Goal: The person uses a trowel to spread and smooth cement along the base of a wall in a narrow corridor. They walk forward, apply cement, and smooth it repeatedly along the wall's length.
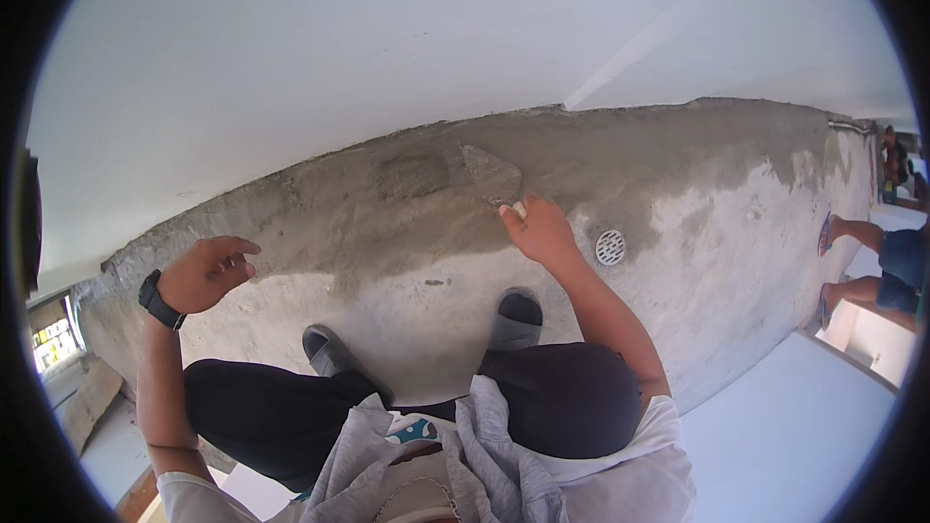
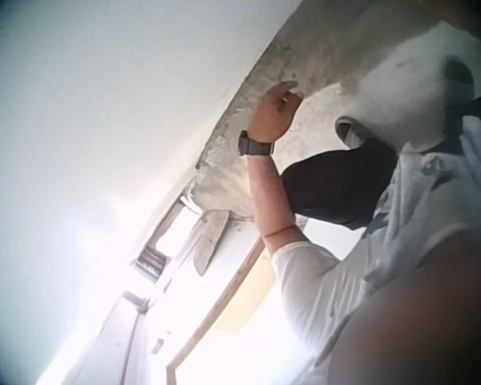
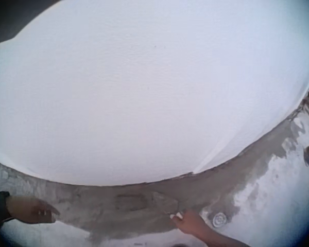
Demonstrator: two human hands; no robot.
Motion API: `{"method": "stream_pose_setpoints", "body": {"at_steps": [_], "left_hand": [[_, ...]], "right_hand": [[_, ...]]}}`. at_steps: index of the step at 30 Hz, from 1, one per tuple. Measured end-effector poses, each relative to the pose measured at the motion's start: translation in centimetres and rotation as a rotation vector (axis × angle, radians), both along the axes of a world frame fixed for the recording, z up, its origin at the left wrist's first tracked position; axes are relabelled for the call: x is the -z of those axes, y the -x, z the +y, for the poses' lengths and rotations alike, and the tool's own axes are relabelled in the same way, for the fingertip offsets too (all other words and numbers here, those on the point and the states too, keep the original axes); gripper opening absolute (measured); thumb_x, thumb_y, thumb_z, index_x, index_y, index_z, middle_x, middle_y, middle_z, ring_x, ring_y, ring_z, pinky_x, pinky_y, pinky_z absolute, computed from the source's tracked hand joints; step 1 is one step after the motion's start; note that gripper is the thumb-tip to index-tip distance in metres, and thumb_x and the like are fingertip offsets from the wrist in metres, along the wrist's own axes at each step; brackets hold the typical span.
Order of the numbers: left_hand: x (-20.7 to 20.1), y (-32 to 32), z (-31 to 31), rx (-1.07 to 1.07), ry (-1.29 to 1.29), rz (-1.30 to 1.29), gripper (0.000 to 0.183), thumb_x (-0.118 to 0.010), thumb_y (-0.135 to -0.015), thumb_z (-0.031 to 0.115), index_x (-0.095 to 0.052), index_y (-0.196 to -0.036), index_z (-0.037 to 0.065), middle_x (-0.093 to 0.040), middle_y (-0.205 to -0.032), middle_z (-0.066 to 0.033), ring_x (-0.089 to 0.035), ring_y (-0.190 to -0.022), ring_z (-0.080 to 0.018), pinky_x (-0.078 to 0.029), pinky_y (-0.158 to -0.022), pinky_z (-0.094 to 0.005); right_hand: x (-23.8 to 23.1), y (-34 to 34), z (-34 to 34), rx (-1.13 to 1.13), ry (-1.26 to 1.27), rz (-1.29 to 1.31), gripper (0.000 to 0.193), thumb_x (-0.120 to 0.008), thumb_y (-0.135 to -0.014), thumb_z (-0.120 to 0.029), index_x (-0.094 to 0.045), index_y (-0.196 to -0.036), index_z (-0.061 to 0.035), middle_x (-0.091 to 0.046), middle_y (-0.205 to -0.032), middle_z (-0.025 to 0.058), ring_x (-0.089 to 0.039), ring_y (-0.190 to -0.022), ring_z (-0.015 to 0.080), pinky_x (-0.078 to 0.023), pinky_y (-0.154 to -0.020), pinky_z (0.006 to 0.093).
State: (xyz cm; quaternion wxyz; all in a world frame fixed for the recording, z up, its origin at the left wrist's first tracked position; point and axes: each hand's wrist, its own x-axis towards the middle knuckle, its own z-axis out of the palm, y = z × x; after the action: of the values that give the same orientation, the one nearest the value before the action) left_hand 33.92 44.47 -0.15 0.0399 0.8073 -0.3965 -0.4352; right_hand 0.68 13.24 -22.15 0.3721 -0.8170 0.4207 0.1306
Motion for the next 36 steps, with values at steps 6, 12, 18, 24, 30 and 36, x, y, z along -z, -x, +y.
{"method": "stream_pose_setpoints", "body": {"at_steps": [6, 12, 18, 24, 30, 36], "left_hand": [[-1.4, -0.3, 2.0, -0.090, -0.033, 0.086, 0.035, -0.069, -0.097, 0.022, -0.070, -0.125, 0.002, -0.071, -0.094, -0.0108, -0.065, -0.084, -0.0199, -0.053, -0.078, -0.0338], [-1.3, -0.8, 3.4, -0.102, 0.001, 0.126, 0.036, -0.069, -0.096, 0.024, -0.071, -0.124, 0.002, -0.071, -0.092, -0.0102, -0.064, -0.083, -0.0193, -0.052, -0.078, -0.0344], [-0.9, -1.1, 4.4, -0.035, 0.029, 0.106, 0.033, -0.069, -0.095, 0.022, -0.071, -0.120, 0.000, -0.071, -0.090, -0.0142, -0.066, -0.078, -0.0223, -0.054, -0.073, -0.0355], [-0.9, 0.1, 2.6, -0.014, 0.031, 0.048, 0.033, -0.071, -0.093, 0.023, -0.072, -0.118, 0.002, -0.071, -0.091, -0.0131, -0.066, -0.077, -0.0225, -0.053, -0.072, -0.0357], [-1.1, 1.9, 0.2, 0.015, 0.080, 0.065, 0.032, -0.072, -0.094, 0.024, -0.072, -0.117, 0.002, -0.070, -0.094, -0.0122, -0.066, -0.079, -0.0250, -0.053, -0.071, -0.0362], [-1.0, 2.6, -1.3, 0.054, 0.000, -0.015, 0.032, -0.071, -0.092, 0.021, -0.072, -0.116, 0.001, -0.071, -0.091, -0.0138, -0.067, -0.079, -0.0269, -0.053, -0.071, -0.0370]], "right_hand": [[2.3, -1.2, 2.8, -0.030, 0.062, -0.132, 0.060, -0.065, -0.095, -0.050, -0.059, -0.075, 0.0065, -0.062, -0.075, 0.0303, -0.064, -0.076, 0.0496, -0.048, -0.069, 0.0535], [3.5, -5.9, 4.8, -0.164, -0.011, -0.097, 0.057, -0.065, -0.095, -0.050, -0.068, -0.084, 0.0066, -0.068, -0.080, 0.0275, -0.069, -0.077, 0.0444, -0.054, -0.074, 0.0501], [5.5, -4.7, 4.2, 0.206, -0.638, -0.124, 0.051, -0.070, -0.096, -0.051, -0.067, -0.083, -0.0020, -0.062, -0.070, 0.0054, -0.057, -0.052, 0.0128, -0.044, -0.047, 0.0318], [3.8, 3.4, 3.0, 0.368, -0.762, -0.401, 0.048, -0.067, -0.099, -0.049, -0.066, -0.083, -0.0042, -0.062, -0.069, 0.0038, -0.056, -0.054, 0.0121, -0.043, -0.049, 0.0306], [1.3, 10.4, -2.4, 0.346, 0.085, -0.329, 0.045, -0.069, -0.098, -0.044, -0.068, -0.091, -0.0001, -0.065, -0.071, 0.0115, -0.063, -0.060, 0.0223, -0.049, -0.056, 0.0375], [3.8, 12.4, -5.9, 0.204, 0.825, -0.292, 0.031, -0.073, -0.092, -0.031, -0.069, -0.106, -0.0036, -0.069, -0.092, 0.0156, -0.066, -0.082, 0.0358, -0.050, -0.071, 0.0452]]}}
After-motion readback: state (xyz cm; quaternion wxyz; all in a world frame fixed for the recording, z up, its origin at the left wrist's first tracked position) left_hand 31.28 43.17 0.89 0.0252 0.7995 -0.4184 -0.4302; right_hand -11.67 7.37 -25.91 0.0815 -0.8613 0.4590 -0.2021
